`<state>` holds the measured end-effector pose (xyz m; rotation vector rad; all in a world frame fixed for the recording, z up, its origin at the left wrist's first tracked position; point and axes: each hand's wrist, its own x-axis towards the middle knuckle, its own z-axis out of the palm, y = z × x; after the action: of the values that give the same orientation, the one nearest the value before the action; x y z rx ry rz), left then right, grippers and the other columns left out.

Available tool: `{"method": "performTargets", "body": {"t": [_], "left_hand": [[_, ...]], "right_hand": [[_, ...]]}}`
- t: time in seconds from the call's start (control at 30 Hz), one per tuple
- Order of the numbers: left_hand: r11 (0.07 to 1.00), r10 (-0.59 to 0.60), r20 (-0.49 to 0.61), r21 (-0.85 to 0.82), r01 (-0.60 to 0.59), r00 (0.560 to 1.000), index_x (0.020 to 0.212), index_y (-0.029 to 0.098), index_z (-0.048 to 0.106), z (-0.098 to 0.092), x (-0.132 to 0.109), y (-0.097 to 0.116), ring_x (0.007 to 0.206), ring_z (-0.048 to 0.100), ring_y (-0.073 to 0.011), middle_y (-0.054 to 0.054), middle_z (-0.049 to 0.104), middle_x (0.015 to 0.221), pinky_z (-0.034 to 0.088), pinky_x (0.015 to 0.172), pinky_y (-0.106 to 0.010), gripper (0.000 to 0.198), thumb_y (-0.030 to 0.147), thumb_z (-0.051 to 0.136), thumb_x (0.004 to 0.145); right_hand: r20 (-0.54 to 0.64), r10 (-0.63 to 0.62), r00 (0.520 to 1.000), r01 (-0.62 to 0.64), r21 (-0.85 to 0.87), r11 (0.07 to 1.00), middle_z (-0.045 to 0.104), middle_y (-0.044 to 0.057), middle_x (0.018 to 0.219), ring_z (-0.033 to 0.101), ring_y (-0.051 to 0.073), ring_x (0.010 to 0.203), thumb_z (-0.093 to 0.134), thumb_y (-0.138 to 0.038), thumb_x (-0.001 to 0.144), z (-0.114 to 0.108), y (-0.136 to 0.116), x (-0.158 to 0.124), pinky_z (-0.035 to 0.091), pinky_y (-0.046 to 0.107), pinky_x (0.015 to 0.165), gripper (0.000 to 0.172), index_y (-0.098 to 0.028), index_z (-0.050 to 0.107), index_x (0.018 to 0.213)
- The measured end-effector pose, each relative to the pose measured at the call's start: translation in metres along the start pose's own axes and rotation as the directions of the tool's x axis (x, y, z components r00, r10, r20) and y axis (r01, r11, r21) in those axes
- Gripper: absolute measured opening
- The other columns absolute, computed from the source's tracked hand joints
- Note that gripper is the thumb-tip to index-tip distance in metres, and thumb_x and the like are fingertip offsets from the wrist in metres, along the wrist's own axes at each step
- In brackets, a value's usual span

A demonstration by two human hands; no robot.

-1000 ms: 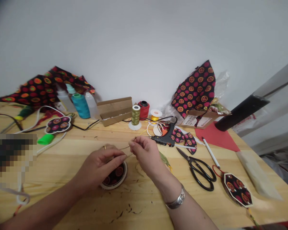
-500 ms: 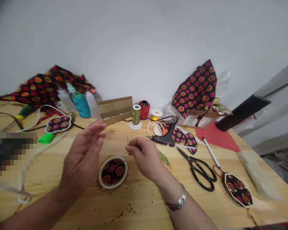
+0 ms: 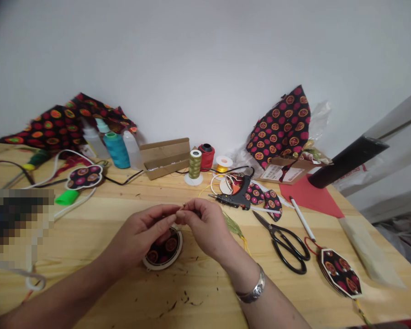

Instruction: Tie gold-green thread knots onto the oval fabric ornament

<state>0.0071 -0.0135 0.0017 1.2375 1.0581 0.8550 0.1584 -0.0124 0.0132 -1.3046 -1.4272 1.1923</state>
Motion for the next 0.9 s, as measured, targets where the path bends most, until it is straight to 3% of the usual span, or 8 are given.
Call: {"method": "performTargets", "body": {"t": [0.1, 0.27, 0.53, 0.9], "left_hand": [[1.000, -0.025, -0.033, 0.009, 0.025, 0.999, 0.091, 0.021, 0.069, 0.000, 0.001, 0.003, 0.054, 0.047, -0.0083, 0.001, 0.062, 0.071, 0.036, 0.049, -0.018, 0.022, 0.031, 0.063, 0.073], [0.996, -0.086, -0.046, -0.019, 0.085, 0.995, 0.078, 0.020, 0.071, -0.002, 0.002, 0.003, 0.048, 0.040, -0.0063, 0.004, 0.054, 0.058, 0.031, 0.044, -0.017, 0.015, 0.031, 0.064, 0.071], [0.976, -0.129, 0.036, -0.172, 0.133, 0.991, 0.075, 0.018, 0.071, -0.004, 0.005, -0.004, 0.043, 0.032, -0.0044, 0.006, 0.047, 0.050, 0.022, 0.041, -0.017, 0.016, 0.031, 0.067, 0.068], [0.972, -0.135, 0.015, -0.193, 0.135, 0.991, 0.072, 0.016, 0.070, -0.004, 0.005, -0.003, 0.041, 0.029, -0.0041, 0.006, 0.045, 0.048, 0.018, 0.040, -0.017, 0.015, 0.031, 0.067, 0.067]], "right_hand": [[-0.008, -0.005, 1.000, 0.005, -0.035, 0.999, 0.054, -0.004, 0.056, 0.045, 0.008, 0.052, 0.058, -0.020, 0.072, -0.001, 0.000, 0.000, 0.036, 0.021, 0.052, 0.010, -0.016, 0.057, 0.063], [-0.014, -0.017, 1.000, 0.016, -0.049, 0.999, 0.053, -0.004, 0.056, 0.044, 0.008, 0.051, 0.059, -0.021, 0.072, -0.001, 0.003, 0.000, 0.035, 0.021, 0.051, 0.009, -0.016, 0.057, 0.064], [-0.018, -0.013, 1.000, 0.012, -0.010, 1.000, 0.052, -0.004, 0.056, 0.044, 0.008, 0.051, 0.061, -0.021, 0.070, 0.001, 0.003, 0.001, 0.035, 0.021, 0.050, 0.008, -0.017, 0.057, 0.065], [-0.023, 0.008, 1.000, -0.008, 0.008, 1.000, 0.055, -0.003, 0.056, 0.047, 0.008, 0.051, 0.061, -0.022, 0.069, 0.003, -0.001, 0.000, 0.039, 0.021, 0.052, 0.011, -0.017, 0.055, 0.062]]}}
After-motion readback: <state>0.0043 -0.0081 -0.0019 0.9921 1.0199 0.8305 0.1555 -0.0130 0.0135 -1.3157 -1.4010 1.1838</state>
